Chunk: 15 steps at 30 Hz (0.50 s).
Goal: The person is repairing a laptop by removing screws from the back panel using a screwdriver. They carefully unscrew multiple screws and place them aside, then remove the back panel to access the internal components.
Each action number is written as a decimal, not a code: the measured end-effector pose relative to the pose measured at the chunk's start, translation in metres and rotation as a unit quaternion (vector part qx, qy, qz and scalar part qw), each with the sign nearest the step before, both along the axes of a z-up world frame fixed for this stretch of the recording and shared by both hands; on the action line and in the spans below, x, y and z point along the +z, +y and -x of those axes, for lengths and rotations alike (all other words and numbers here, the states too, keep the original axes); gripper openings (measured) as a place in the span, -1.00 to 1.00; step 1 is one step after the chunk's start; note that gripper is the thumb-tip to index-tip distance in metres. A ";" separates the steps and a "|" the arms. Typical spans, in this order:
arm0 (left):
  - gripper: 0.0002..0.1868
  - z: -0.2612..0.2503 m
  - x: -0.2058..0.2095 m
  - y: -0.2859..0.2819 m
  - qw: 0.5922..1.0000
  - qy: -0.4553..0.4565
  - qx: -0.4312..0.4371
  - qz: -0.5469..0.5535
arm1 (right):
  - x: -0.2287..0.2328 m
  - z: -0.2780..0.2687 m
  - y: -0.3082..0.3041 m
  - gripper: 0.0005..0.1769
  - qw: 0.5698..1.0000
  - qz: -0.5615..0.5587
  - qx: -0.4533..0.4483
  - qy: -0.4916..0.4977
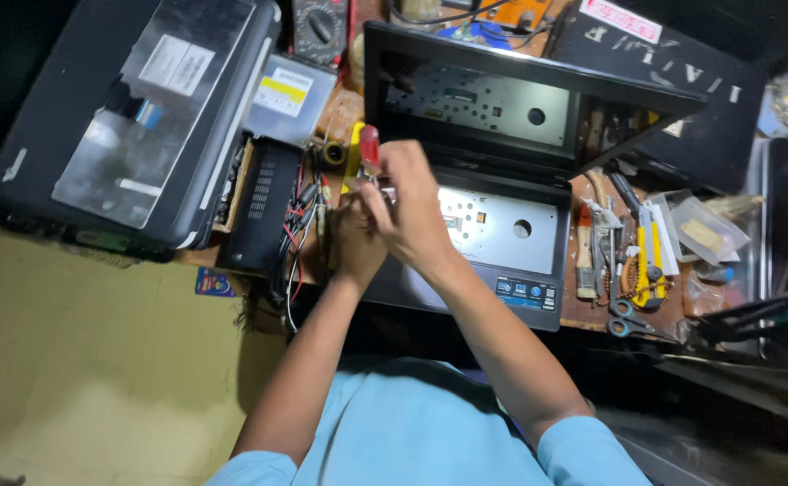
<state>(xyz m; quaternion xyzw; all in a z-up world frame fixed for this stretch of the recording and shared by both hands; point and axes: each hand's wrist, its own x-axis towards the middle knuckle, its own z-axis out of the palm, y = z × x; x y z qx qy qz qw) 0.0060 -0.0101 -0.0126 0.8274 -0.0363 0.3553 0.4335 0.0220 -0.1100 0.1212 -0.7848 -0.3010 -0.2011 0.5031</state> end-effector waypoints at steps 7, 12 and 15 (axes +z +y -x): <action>-0.94 0.003 0.014 -0.012 0.997 -0.046 -0.061 -0.026 | -0.005 0.026 -0.034 -0.83 0.997 -0.041 -0.043 0.040; -0.77 0.020 0.057 -0.020 0.990 0.003 -0.139 0.017 | -0.035 0.052 -0.107 -0.74 0.951 -0.229 -0.193 0.081; -0.80 0.025 0.054 -0.027 0.989 0.024 -0.145 -0.018 | -0.026 0.073 -0.151 -0.77 0.928 -0.119 -0.347 0.059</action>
